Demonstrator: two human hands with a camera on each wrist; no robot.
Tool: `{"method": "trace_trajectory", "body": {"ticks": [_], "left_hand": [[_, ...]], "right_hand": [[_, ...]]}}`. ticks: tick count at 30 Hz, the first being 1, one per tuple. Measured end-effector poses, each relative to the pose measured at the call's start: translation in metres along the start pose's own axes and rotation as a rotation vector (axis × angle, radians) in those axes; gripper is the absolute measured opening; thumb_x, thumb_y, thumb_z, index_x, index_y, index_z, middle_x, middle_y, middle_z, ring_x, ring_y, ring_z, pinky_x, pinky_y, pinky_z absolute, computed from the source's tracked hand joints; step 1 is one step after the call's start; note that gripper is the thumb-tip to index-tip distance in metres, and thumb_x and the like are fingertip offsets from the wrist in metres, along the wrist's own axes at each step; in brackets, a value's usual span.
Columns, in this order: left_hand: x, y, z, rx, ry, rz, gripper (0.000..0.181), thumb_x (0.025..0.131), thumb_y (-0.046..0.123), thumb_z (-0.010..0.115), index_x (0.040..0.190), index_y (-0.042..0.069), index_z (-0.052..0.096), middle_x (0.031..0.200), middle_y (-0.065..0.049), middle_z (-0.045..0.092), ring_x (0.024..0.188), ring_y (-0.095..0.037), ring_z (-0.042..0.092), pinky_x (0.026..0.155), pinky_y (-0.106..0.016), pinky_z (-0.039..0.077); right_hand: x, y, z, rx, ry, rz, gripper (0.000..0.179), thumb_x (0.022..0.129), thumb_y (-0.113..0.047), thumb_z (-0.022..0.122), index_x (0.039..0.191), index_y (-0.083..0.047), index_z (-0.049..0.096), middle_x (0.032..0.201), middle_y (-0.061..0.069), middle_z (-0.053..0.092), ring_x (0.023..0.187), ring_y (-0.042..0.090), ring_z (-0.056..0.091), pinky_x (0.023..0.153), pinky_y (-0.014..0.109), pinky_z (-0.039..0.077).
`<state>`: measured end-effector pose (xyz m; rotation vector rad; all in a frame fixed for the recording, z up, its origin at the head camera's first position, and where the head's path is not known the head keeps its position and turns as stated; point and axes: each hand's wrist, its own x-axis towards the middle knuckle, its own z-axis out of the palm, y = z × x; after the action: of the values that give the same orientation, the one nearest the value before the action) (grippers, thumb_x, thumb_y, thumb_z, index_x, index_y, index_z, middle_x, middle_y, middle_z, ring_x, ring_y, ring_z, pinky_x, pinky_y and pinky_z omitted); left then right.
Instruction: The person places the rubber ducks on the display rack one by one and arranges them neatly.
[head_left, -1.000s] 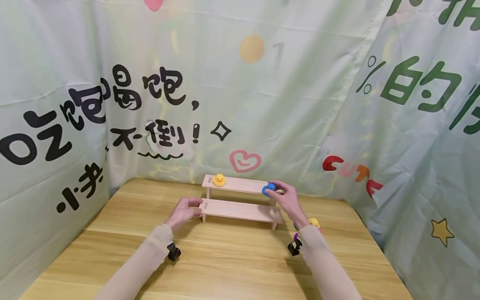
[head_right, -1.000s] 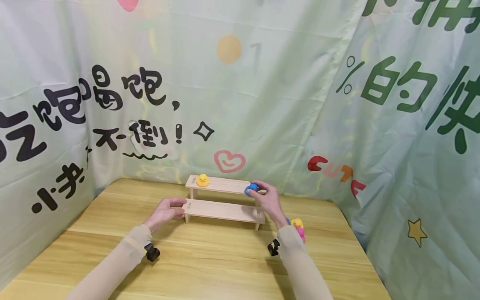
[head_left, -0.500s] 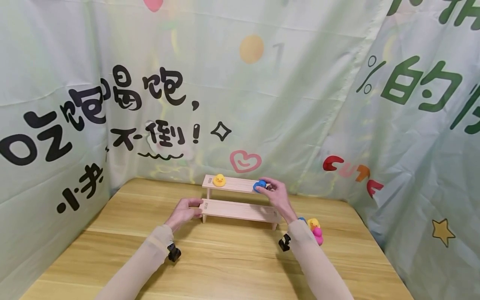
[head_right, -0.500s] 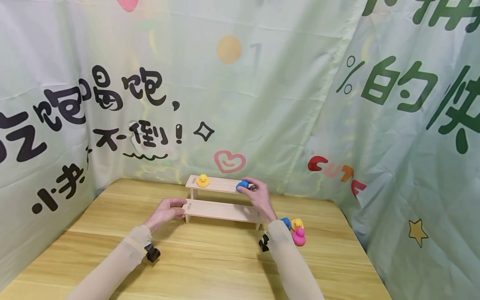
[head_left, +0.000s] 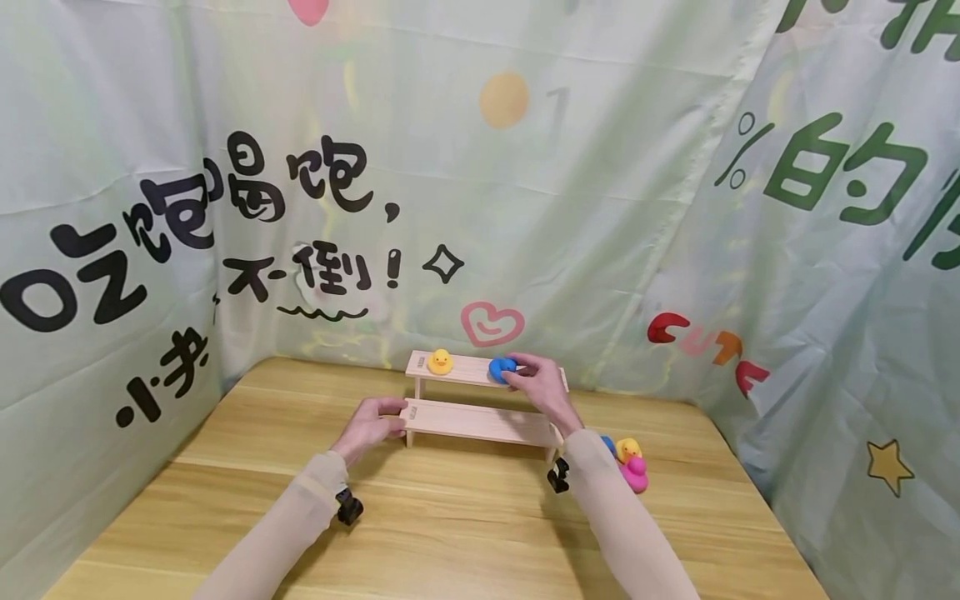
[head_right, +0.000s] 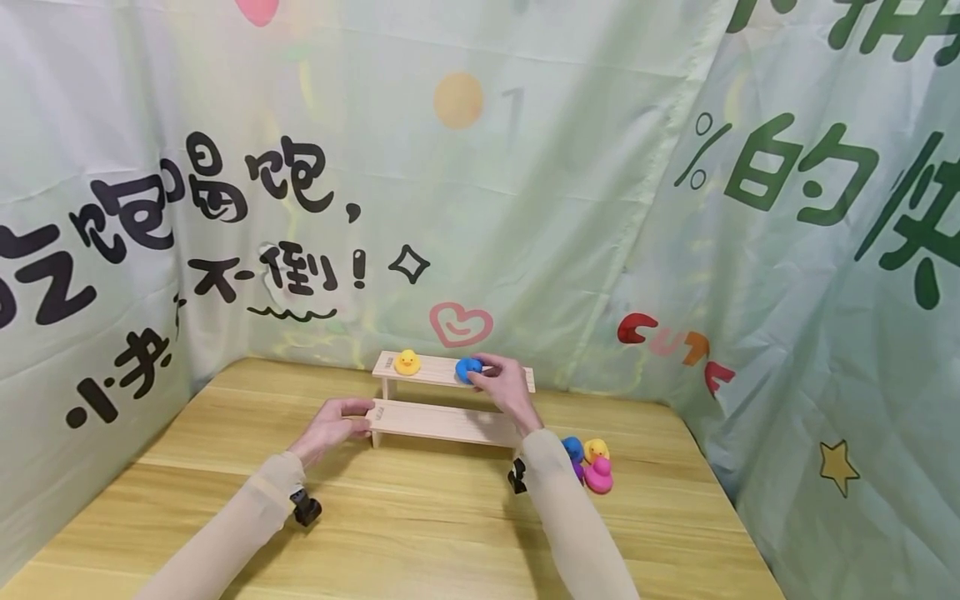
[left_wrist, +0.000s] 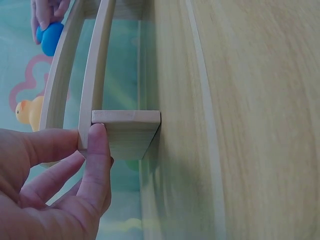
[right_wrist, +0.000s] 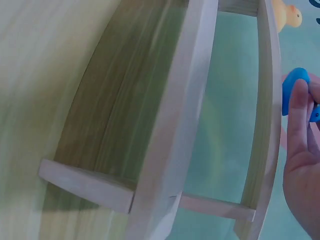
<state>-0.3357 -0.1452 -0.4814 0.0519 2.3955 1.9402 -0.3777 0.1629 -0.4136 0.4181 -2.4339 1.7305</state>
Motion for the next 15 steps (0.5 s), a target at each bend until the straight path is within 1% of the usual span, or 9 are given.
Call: {"method": "trace_trajectory", "body": {"ticks": [4,5,7,9,11,13,15], "left_hand": [[0.000,-0.001,0.000,0.006,-0.001,0.005,0.041,0.086,-0.011,0.059,0.127,-0.011,0.057,0.124,-0.029,0.059,0.086,-0.019,0.065,0.077,-0.030,0.061],[0.000,-0.001,0.000,0.006,-0.002,0.007,0.041,0.086,-0.011,0.059,0.127,-0.011,0.057,0.124,-0.029,0.059,0.086,-0.019,0.065,0.076,-0.030,0.061],[0.000,-0.002,0.000,0.008,-0.001,0.008,0.040,0.086,-0.011,0.059,0.126,-0.011,0.058,0.124,-0.029,0.059,0.086,-0.019,0.065,0.077,-0.030,0.061],[0.000,-0.001,0.000,0.008,-0.001,0.008,0.039,0.086,-0.011,0.059,0.126,-0.011,0.058,0.124,-0.029,0.060,0.086,-0.019,0.066,0.077,-0.030,0.061],[0.000,-0.001,0.001,0.009,0.000,0.007,0.039,0.087,-0.011,0.059,0.126,-0.011,0.058,0.124,-0.029,0.060,0.086,-0.018,0.066,0.077,-0.030,0.061],[0.000,0.000,0.000,0.011,0.000,0.005,0.039,0.087,-0.011,0.059,0.126,-0.010,0.058,0.124,-0.028,0.060,0.086,-0.018,0.066,0.077,-0.029,0.061],[0.000,0.000,0.000,0.015,-0.001,0.006,0.039,0.087,-0.011,0.059,0.126,-0.010,0.058,0.124,-0.029,0.060,0.086,-0.018,0.066,0.077,-0.029,0.061]], "right_hand": [[0.004,0.000,0.006,-0.015,0.020,-0.026,0.045,0.084,-0.017,0.078,0.124,0.000,0.066,0.106,0.020,0.071,0.078,0.026,0.069,0.075,0.048,0.061],[0.005,0.000,0.008,-0.028,0.030,-0.028,0.045,0.083,-0.018,0.079,0.123,-0.001,0.067,0.105,0.018,0.072,0.078,0.021,0.068,0.073,0.048,0.061],[0.007,0.000,0.012,-0.060,0.050,-0.031,0.043,0.081,-0.020,0.081,0.120,-0.004,0.069,0.102,0.014,0.072,0.080,0.018,0.065,0.070,0.042,0.061],[0.008,-0.001,0.015,-0.100,0.061,-0.034,0.042,0.080,-0.023,0.082,0.118,-0.008,0.071,0.102,0.011,0.071,0.086,0.018,0.065,0.069,0.034,0.060],[0.010,-0.002,0.018,-0.121,0.059,-0.034,0.041,0.080,-0.024,0.082,0.117,-0.010,0.072,0.104,0.009,0.070,0.094,0.021,0.066,0.071,0.028,0.060],[0.011,-0.003,0.020,-0.124,0.041,-0.032,0.042,0.081,-0.025,0.081,0.119,-0.011,0.071,0.109,0.009,0.067,0.100,0.026,0.067,0.076,0.030,0.061],[0.012,-0.003,0.020,-0.104,0.019,-0.018,0.044,0.081,-0.024,0.081,0.121,-0.009,0.070,0.115,0.009,0.065,0.105,0.029,0.066,0.082,0.035,0.061]]}}
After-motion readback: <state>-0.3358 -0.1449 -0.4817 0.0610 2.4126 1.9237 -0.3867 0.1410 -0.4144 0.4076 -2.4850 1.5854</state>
